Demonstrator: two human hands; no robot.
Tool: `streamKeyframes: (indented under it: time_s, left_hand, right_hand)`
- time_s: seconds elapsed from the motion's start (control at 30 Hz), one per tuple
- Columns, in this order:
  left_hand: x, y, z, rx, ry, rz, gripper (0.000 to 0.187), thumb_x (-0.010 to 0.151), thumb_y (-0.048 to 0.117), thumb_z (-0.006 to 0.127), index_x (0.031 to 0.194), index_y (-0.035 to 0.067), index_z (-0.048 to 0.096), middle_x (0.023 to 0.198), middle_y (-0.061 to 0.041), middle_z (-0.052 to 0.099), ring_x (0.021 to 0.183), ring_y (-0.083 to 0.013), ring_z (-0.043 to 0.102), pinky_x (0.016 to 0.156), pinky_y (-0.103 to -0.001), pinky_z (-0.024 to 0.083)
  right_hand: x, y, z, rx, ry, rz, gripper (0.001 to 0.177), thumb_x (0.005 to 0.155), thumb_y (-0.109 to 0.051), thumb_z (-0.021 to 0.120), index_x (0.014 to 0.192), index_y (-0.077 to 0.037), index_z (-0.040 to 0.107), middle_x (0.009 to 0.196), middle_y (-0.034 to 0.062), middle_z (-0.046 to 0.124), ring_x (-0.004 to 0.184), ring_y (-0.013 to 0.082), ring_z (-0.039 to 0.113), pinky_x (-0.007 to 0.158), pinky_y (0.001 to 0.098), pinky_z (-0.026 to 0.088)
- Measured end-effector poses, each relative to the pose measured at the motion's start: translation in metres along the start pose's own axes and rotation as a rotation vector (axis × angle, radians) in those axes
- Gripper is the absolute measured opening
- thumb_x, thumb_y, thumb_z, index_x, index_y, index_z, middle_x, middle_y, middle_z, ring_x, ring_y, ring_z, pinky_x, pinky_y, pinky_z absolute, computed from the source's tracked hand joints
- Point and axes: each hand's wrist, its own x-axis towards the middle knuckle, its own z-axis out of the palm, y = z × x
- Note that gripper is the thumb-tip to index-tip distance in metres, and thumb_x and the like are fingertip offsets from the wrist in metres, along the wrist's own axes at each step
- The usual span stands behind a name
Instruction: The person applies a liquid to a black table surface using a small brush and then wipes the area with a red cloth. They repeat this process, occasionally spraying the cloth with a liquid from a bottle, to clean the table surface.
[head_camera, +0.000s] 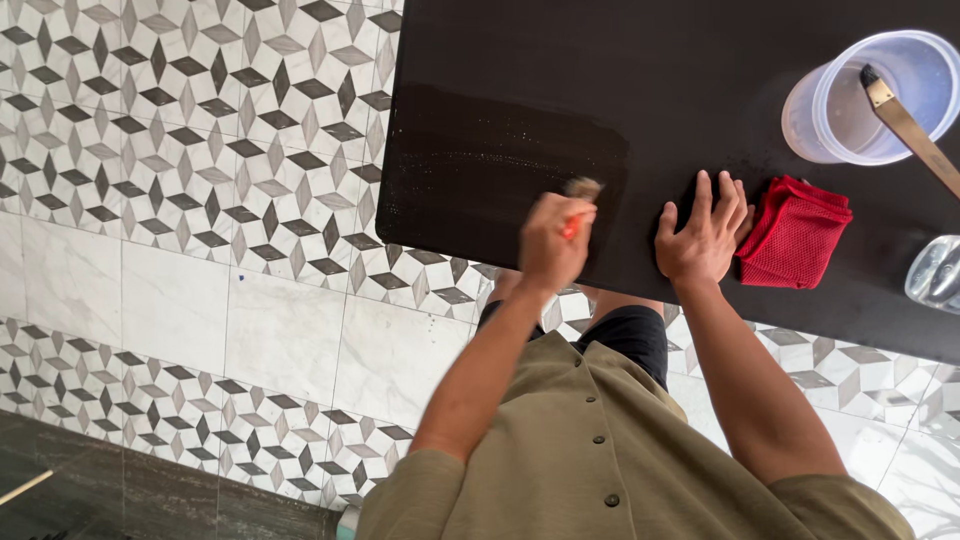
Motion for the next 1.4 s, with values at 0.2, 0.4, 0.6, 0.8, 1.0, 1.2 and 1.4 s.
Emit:
streamKeyframes:
  time_s: [0.2,0.4,0.6,0.8,1.0,1.2,1.4]
  left_hand:
    - [0.026,-0.060,-0.058,0.058,0.178,-0.350,0.020,0.100,0.027,0.065,0.097,0.007,0.067,0.097,-0.010,0.072,0.091,-0.0272,0.072,0.083,-0.041,0.057]
    - [0.061,-0.093,-0.131,0.484,0.405,-0.289,0.012,0.100,0.014,0.059,0.096,0.009,0.068,0.096,-0.013,0.060,0.089,-0.0288,0.062,0.073,-0.040,0.054]
    - [0.027,0.007,-0.036,0.150,-0.003,0.036,0.011,0.081,0.005,0.070,0.083,0.015,0.071,0.094,-0.005,0.069,0.095,-0.0281,0.064,0.085,-0.040,0.053]
    - [0.046,-0.012,-0.043,-0.008,0.129,-0.032,0.005,0.096,0.010,0.069,0.100,0.009,0.067,0.105,-0.007,0.067,0.101,-0.0277,0.065,0.089,-0.040,0.054]
    - [0.102,-0.085,-0.105,0.258,0.402,-0.260,0.007,0.100,0.012,0.062,0.101,0.009,0.068,0.107,-0.010,0.061,0.098,-0.0255,0.066,0.083,-0.035,0.059]
    - [0.046,0.018,-0.024,-0.015,-0.108,0.113,0.021,0.075,-0.002,0.071,0.083,0.017,0.070,0.097,-0.002,0.074,0.102,-0.0258,0.068,0.092,-0.039,0.055]
    - [0.055,0.008,-0.054,-0.034,0.058,0.063,0.007,0.096,0.006,0.070,0.092,0.012,0.068,0.101,-0.003,0.071,0.102,-0.0254,0.067,0.091,-0.039,0.056]
  right_hand:
    - [0.001,-0.001,-0.002,0.009,0.003,0.005,0.060,0.101,-0.030,0.065,0.154,-0.007,0.051,0.160,0.0181,0.037,0.152,0.0403,0.029,0.124,0.0594,0.022]
    - [0.000,0.000,-0.001,-0.008,0.012,-0.022,0.061,0.102,-0.030,0.065,0.154,-0.005,0.050,0.161,0.0186,0.036,0.152,0.0410,0.029,0.124,0.0597,0.023]
    - [0.002,-0.002,-0.002,-0.023,-0.013,0.007,0.061,0.100,-0.030,0.065,0.154,-0.007,0.050,0.160,0.0172,0.036,0.152,0.0403,0.030,0.124,0.0612,0.023]
    - [0.003,-0.002,0.001,0.010,-0.015,0.015,0.061,0.101,-0.030,0.064,0.156,-0.008,0.049,0.161,0.0176,0.035,0.153,0.0415,0.028,0.125,0.0612,0.022]
    - [0.004,0.000,0.003,0.003,-0.003,-0.005,0.061,0.102,-0.030,0.063,0.156,-0.006,0.048,0.161,0.0191,0.035,0.153,0.0425,0.029,0.124,0.0620,0.021]
    - [0.004,-0.003,0.000,-0.017,0.005,0.011,0.060,0.101,-0.032,0.063,0.154,-0.007,0.050,0.160,0.0180,0.037,0.152,0.0407,0.030,0.125,0.0611,0.021]
    - [0.003,-0.003,0.000,-0.016,-0.004,0.013,0.062,0.100,-0.032,0.063,0.155,-0.008,0.050,0.160,0.0172,0.036,0.152,0.0408,0.030,0.124,0.0611,0.021]
